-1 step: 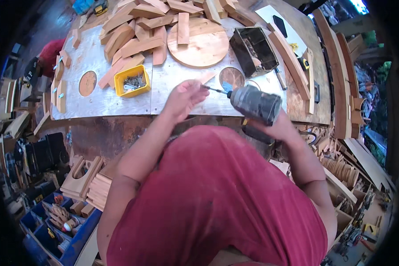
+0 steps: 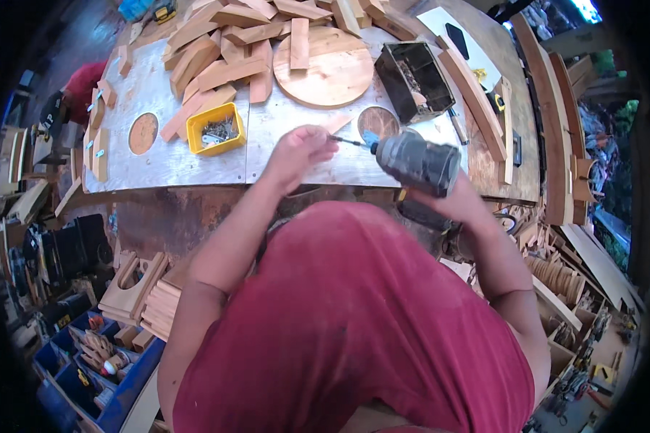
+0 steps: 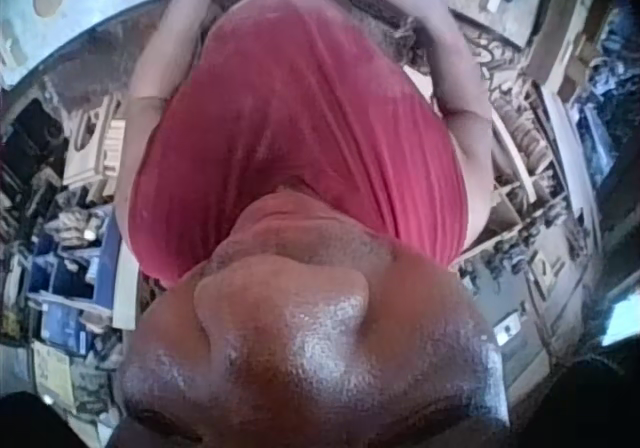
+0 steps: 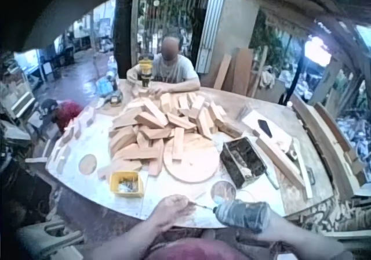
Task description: The person is using a drill to attach metal brackets to wooden pieces. They pick up a bracket, place it on a wooden piece, take a screw from a yellow container, and drive the screw through the bracket into the wood.
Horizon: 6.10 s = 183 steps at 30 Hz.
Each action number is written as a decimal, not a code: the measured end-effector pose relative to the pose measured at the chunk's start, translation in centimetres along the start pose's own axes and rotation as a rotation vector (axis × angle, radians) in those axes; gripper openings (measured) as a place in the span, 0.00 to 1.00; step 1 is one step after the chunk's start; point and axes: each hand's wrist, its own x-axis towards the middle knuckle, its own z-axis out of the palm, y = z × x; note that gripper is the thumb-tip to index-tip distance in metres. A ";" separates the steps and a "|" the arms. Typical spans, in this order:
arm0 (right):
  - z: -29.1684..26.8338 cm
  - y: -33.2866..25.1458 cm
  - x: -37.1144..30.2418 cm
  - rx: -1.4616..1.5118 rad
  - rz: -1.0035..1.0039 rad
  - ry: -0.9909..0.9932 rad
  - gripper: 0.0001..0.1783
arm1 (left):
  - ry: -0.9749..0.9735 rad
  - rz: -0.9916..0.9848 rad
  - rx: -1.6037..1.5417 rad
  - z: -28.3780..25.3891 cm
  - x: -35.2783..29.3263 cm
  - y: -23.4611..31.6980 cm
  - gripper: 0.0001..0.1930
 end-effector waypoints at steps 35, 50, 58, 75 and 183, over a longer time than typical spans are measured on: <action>-0.6 -5.1 14.2 -0.542 0.186 -0.411 0.20 | -0.031 0.749 1.202 -5.5 4.4 -3.5 0.18; -0.2 -5.0 14.7 -0.614 0.195 -0.422 0.21 | -0.028 0.783 1.147 -5.7 4.6 -4.0 0.16; -0.3 -4.8 14.5 -0.596 0.170 -0.400 0.22 | -0.026 0.759 1.137 -5.9 4.7 -4.2 0.16; -0.1 -2.8 15.1 -0.625 -0.007 -0.456 0.20 | -0.033 0.683 1.163 -5.7 4.4 -3.8 0.18; 0.5 -4.2 19.1 -0.705 -0.136 -0.793 0.23 | 0.278 -0.121 -0.254 1.3 1.5 -9.1 0.23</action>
